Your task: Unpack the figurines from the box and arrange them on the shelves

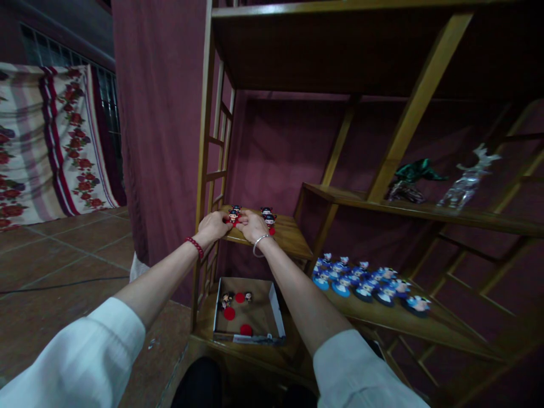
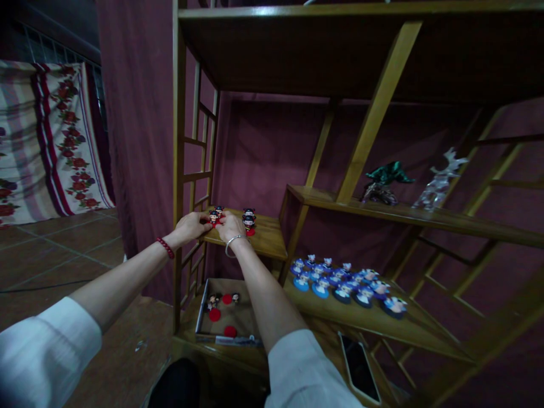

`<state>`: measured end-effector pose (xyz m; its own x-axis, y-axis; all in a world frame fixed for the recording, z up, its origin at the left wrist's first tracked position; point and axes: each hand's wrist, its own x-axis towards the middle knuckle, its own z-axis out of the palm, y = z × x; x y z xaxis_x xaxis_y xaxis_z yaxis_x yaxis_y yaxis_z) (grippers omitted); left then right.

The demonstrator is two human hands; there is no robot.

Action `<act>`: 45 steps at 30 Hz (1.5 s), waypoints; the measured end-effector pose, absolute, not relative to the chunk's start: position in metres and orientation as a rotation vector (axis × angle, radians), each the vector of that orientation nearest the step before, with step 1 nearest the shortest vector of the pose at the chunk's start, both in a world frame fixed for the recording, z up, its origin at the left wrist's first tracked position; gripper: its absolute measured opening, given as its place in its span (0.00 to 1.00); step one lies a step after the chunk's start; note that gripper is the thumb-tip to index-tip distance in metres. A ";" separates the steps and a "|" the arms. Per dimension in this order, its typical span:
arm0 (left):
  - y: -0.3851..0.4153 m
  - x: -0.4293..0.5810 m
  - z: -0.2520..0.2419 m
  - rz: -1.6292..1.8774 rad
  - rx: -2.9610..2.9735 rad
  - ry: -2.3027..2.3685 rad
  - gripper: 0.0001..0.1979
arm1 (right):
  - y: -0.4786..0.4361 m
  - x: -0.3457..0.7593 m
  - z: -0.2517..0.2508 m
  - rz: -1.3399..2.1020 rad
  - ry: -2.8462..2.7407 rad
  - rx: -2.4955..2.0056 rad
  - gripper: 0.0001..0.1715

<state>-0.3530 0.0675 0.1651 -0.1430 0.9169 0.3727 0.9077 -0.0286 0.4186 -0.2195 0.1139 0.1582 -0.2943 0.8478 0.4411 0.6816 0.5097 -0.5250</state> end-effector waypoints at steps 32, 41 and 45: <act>0.062 -0.350 0.164 0.939 2.017 2.185 0.23 | 0.108 -0.220 0.161 0.175 -2.093 -1.325 0.22; 0.069 -0.355 0.163 0.879 2.038 2.145 0.25 | 0.103 -0.221 0.166 0.115 -2.141 -1.360 0.25; 0.074 -0.357 0.162 0.867 2.058 2.100 0.27 | 0.101 -0.222 0.168 0.106 -2.178 -1.394 0.26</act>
<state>-0.3569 0.0741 0.1621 -0.0968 0.9400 0.3271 0.8969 -0.0601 0.4382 -0.2219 0.1009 0.1682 -0.3140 0.8604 0.4014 0.8172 0.4602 -0.3471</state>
